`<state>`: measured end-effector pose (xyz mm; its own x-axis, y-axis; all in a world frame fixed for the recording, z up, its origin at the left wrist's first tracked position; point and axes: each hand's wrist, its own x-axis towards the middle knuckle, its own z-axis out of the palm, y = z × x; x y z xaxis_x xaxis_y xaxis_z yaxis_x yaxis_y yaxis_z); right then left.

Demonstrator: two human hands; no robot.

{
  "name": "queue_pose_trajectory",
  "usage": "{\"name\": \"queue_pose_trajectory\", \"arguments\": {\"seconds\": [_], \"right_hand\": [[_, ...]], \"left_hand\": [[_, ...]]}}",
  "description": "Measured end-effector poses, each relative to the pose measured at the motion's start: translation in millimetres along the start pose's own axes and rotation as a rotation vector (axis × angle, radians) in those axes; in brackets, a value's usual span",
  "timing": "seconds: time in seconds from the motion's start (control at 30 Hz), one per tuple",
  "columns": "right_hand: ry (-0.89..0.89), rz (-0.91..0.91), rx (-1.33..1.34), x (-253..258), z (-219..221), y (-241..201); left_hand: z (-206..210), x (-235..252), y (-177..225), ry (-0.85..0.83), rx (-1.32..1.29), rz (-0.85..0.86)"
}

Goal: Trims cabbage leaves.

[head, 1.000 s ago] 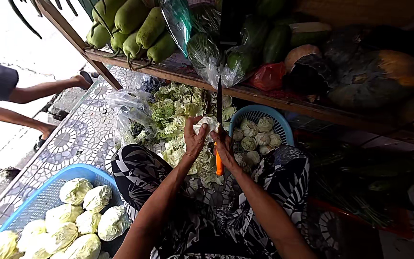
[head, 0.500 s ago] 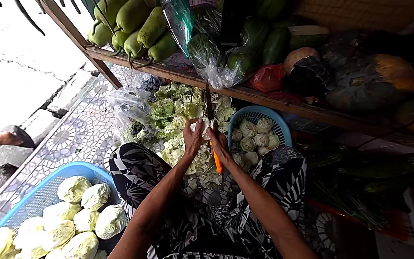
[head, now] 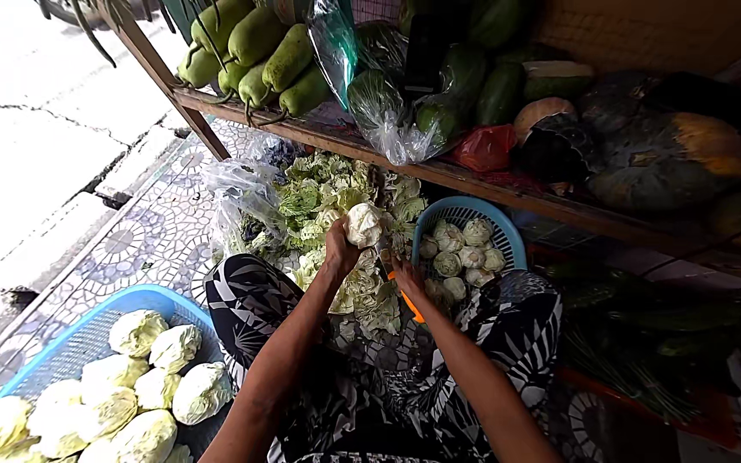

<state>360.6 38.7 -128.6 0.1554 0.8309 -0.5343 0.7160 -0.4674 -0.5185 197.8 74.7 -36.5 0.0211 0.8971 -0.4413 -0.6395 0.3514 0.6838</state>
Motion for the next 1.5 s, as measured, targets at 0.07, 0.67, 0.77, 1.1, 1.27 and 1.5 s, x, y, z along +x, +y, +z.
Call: {"name": "queue_pose_trajectory", "arguments": {"seconds": [0.07,0.67,0.77,1.1,1.27,1.5], "right_hand": [[-0.007,-0.015,0.073,0.4,-0.4,1.9],[0.511,-1.174,0.279,-43.2,-81.6,-40.5],[0.734,-1.204,0.149,-42.8,-70.5,-39.5],[0.381,-0.337,0.518,-20.2,-67.3,-31.4],[0.173,-0.275,0.354,-19.5,-64.1,-24.9],[-0.087,-0.447,0.984,-58.4,-66.5,-43.6]], "left_hand": [[0.2,0.1,-0.7,-0.015,0.008,-0.028],[1.1,-9.9,-6.5,-0.208,0.389,0.057],[3.9,-13.2,-8.5,-0.203,0.396,0.062],[11.3,-14.4,-4.0,-0.099,0.188,-0.016],[11.0,-13.4,1.3,-0.008,0.319,0.052],[11.0,-9.8,-10.1,-0.085,0.582,0.137]]}}
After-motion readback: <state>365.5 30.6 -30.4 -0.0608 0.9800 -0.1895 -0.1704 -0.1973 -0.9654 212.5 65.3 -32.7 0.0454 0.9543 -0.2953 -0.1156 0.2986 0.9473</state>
